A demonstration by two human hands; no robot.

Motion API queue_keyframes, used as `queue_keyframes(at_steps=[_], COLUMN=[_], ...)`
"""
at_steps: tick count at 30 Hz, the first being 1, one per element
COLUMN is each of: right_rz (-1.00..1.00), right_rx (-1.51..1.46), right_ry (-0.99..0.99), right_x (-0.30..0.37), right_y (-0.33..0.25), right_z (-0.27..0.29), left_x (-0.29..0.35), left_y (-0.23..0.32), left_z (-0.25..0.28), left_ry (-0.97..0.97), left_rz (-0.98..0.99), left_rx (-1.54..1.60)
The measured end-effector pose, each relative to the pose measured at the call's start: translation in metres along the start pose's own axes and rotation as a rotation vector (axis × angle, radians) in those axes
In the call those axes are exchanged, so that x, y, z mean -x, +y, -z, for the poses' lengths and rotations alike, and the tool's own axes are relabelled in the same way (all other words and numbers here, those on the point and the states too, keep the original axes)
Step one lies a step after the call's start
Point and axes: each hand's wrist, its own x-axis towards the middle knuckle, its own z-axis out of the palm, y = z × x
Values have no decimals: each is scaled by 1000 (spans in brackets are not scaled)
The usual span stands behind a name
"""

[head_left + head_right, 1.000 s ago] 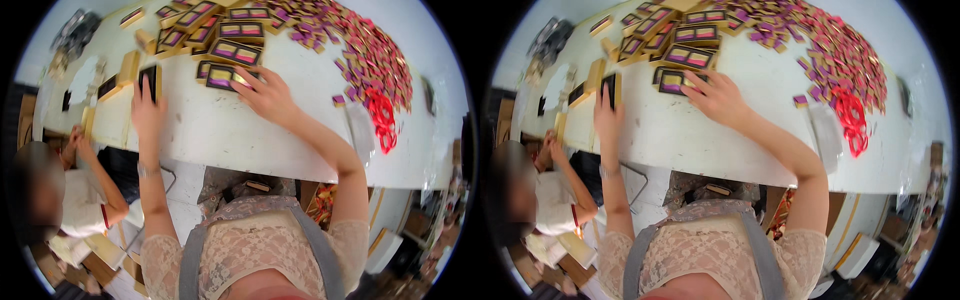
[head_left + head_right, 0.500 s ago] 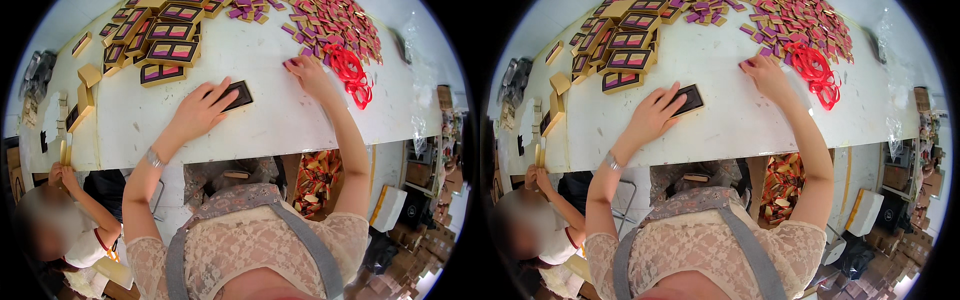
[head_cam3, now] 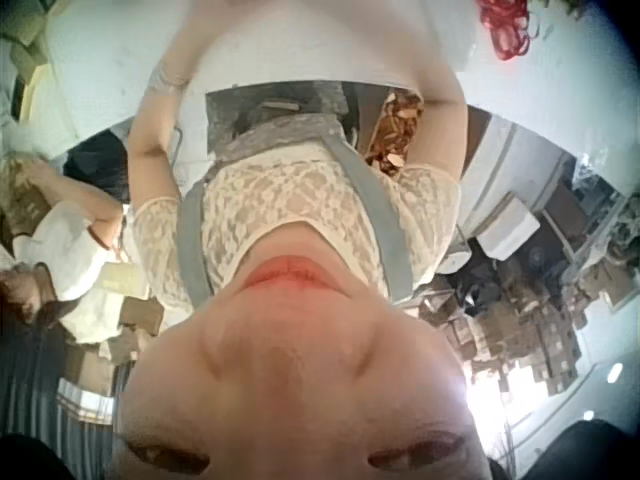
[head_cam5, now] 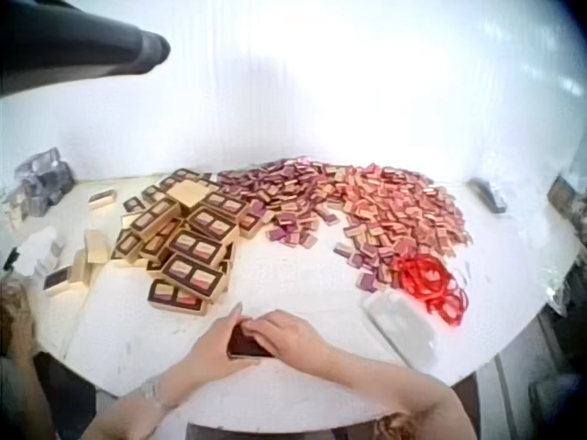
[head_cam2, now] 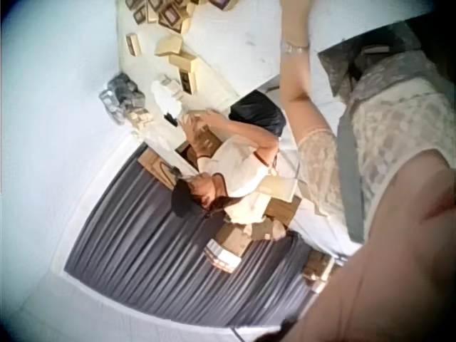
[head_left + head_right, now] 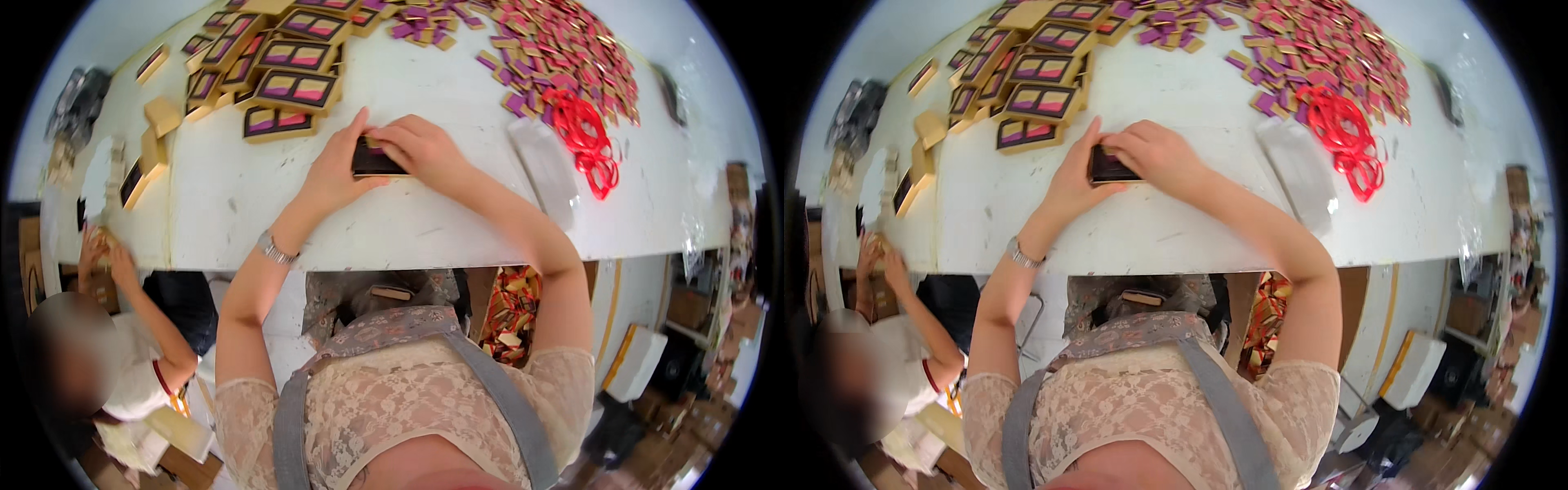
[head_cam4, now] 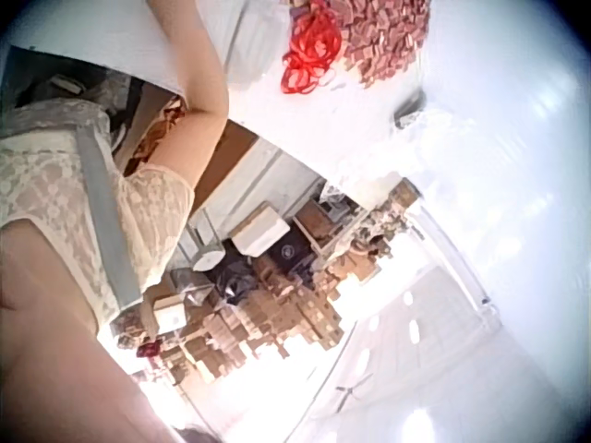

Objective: The person assembles small rectangular boxes by placing colorful inserts into black frames, then closes them with gold lids. The person ties red ribbons around the finished boxes and places them into clear plastic sleeves.

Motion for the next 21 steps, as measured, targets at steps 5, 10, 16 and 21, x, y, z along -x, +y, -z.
queue_keyframes(at_steps=[5, 10, 16, 21], right_rz=[107, 227, -17, -160], right_rx=[405, 671, 195, 978], right_ry=[-115, -277, 15, -194], right_x=[20, 15, -5, 25], right_y=[-15, -18, 80, 277], right_z=[0, 13, 75, 196], left_x=[-2, -8, -1, -13], left_y=[3, 10, 5, 16], left_z=[-4, -8, -8, -4], left_ry=[-54, -13, 37, -10], left_rz=[-142, -272, -459, -422], left_rx=[-234, -482, -594, -482])
